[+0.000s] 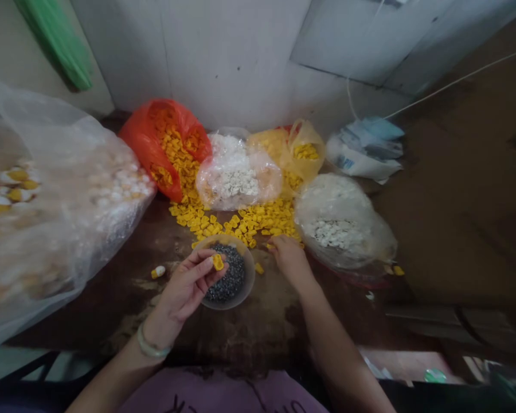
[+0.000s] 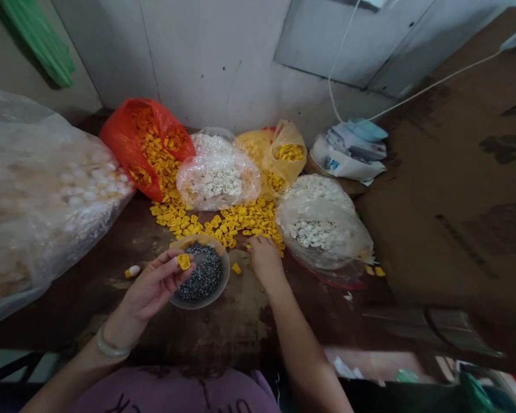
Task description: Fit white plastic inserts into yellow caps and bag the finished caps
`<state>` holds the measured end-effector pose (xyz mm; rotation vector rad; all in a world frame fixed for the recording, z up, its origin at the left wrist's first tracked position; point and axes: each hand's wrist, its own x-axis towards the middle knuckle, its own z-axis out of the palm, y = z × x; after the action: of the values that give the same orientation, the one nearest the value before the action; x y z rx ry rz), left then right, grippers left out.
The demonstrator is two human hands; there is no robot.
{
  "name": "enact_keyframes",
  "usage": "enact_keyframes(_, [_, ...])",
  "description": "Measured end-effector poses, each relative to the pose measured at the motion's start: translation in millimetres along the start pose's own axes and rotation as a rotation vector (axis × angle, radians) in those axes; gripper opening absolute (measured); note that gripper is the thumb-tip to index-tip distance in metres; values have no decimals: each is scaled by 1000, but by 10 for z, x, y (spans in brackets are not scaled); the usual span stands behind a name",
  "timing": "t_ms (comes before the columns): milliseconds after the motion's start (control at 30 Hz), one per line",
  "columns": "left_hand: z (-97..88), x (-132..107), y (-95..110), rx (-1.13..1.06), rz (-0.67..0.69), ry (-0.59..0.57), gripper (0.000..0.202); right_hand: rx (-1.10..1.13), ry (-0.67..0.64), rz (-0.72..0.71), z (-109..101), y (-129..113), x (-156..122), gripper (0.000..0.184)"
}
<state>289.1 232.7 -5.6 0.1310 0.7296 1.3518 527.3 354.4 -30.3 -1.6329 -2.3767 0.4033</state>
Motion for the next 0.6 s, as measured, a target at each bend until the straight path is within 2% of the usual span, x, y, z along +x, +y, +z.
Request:
enact_keyframes(167, [57,-3,5,-7,11,-31,27,168,12,50,83,28,17,24])
enact_keyframes(300, [117,-5,-12,8,-10,-38,31,440,28,59,75,1,34,22])
enact_keyframes(433, [160,24,-36,26,-23,-44,26,704,36,76,116,-120,43,32])
enact_keyframes(600, [185,78,-56,33,-18,-24,25,810,113,156,169,-162,76,38])
